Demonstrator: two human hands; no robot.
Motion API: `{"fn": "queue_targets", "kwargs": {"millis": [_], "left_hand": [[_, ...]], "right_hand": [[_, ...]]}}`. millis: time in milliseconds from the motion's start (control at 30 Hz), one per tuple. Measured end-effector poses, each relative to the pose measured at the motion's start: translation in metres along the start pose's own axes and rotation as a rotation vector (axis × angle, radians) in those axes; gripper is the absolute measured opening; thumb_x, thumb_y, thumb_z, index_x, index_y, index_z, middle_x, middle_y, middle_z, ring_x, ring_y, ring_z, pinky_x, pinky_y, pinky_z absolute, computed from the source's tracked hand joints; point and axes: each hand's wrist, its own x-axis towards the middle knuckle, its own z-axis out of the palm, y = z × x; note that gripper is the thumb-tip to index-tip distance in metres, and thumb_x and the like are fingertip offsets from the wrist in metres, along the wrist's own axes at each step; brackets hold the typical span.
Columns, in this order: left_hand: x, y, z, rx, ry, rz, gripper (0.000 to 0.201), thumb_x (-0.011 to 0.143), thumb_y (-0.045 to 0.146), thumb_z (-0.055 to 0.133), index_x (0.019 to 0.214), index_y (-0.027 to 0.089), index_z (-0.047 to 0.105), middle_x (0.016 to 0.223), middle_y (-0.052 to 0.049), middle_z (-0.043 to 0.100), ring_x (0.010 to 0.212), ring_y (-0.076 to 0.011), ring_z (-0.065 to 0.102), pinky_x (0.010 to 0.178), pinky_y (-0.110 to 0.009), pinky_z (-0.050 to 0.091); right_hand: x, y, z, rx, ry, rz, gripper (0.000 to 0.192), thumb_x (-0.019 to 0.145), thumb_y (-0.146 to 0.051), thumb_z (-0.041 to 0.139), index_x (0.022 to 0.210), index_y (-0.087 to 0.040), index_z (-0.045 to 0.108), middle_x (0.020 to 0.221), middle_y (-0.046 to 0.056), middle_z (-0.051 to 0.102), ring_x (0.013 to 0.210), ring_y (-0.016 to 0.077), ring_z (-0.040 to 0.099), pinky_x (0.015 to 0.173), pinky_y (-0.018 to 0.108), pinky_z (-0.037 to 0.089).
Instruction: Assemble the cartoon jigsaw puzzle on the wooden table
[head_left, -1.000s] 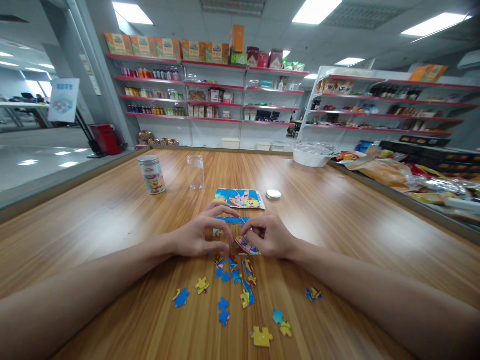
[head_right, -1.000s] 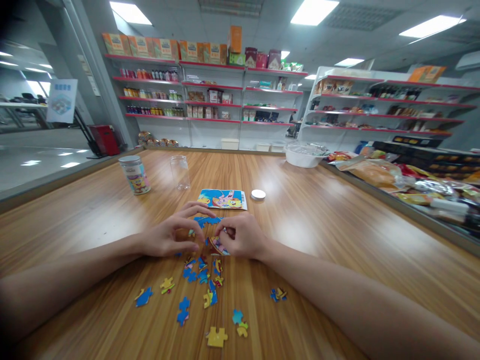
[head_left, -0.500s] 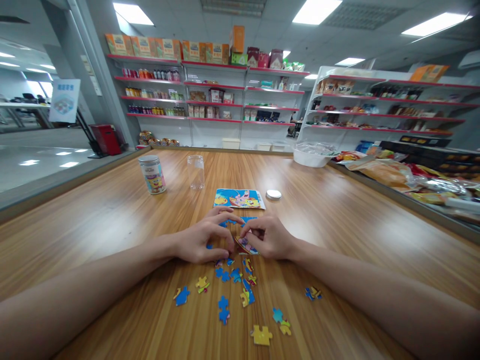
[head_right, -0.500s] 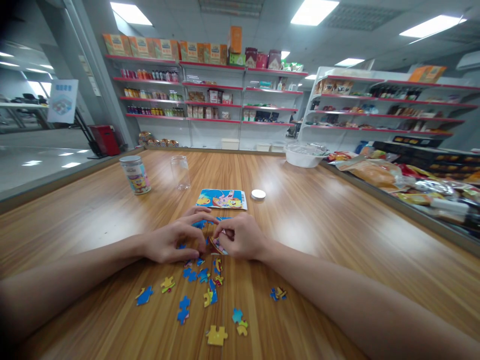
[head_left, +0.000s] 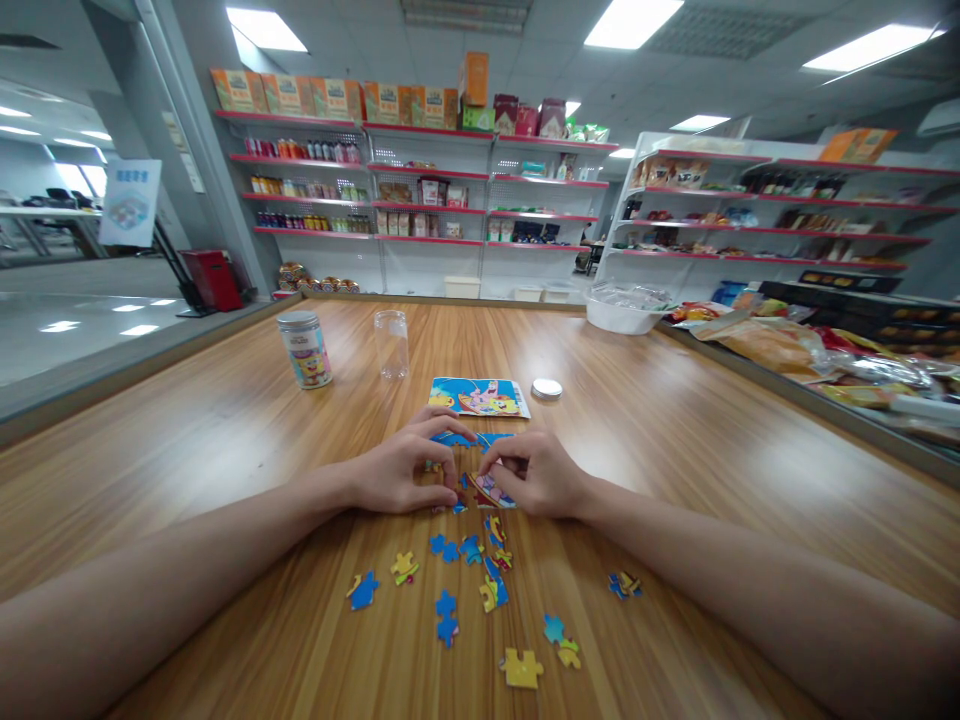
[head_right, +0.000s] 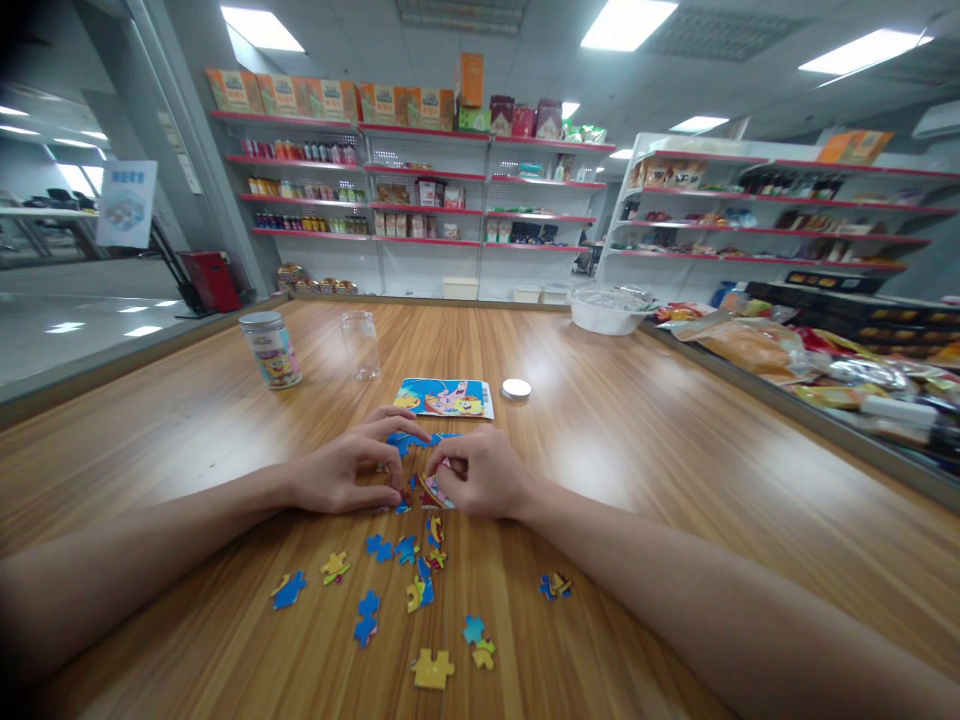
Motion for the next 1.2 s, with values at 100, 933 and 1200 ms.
{"fn": "queue_targets", "kwargs": {"millis": [100,933,1200], "left_hand": [[-0.0006,-0.0014,0.0006,0.031,0.035,0.046,0.008,0.083,0.025,0.076,0.078,0.021,0.072,0.122,-0.008,0.058,0.127,-0.0296,0.039,0.110,-0.052,0.033],[0.0014,0.0071,-0.0018,0.001,-0.082,0.010,0.014,0.079,0.027,0.079,0.088,0.020,0.071,0.127,-0.009,0.054,0.130,-0.0310,0.036,0.112,-0.052,0.031],[0.0034,0.0079,0.0076,0.052,-0.003,0.015,0.014,0.083,0.029,0.075,0.089,0.020,0.067,0.123,-0.008,0.057,0.128,-0.0294,0.038,0.112,-0.050,0.031]], "right_hand": [[0.0006,-0.0019,-0.0003,-0.004,0.010,-0.007,0.014,0.078,-0.016,0.055,0.073,-0.014,0.069,0.046,-0.005,0.045,0.039,0.0063,0.038,0.041,0.019,0.025],[0.0027,-0.0034,-0.0011,-0.089,-0.059,0.009,0.020,0.075,-0.014,0.054,0.077,-0.016,0.074,0.046,-0.004,0.049,0.039,0.0079,0.041,0.043,0.020,0.027],[0.0037,-0.0056,-0.0015,-0.095,-0.078,0.041,0.018,0.073,-0.011,0.055,0.076,-0.015,0.072,0.047,-0.004,0.050,0.041,0.0083,0.042,0.044,0.020,0.029]]}}
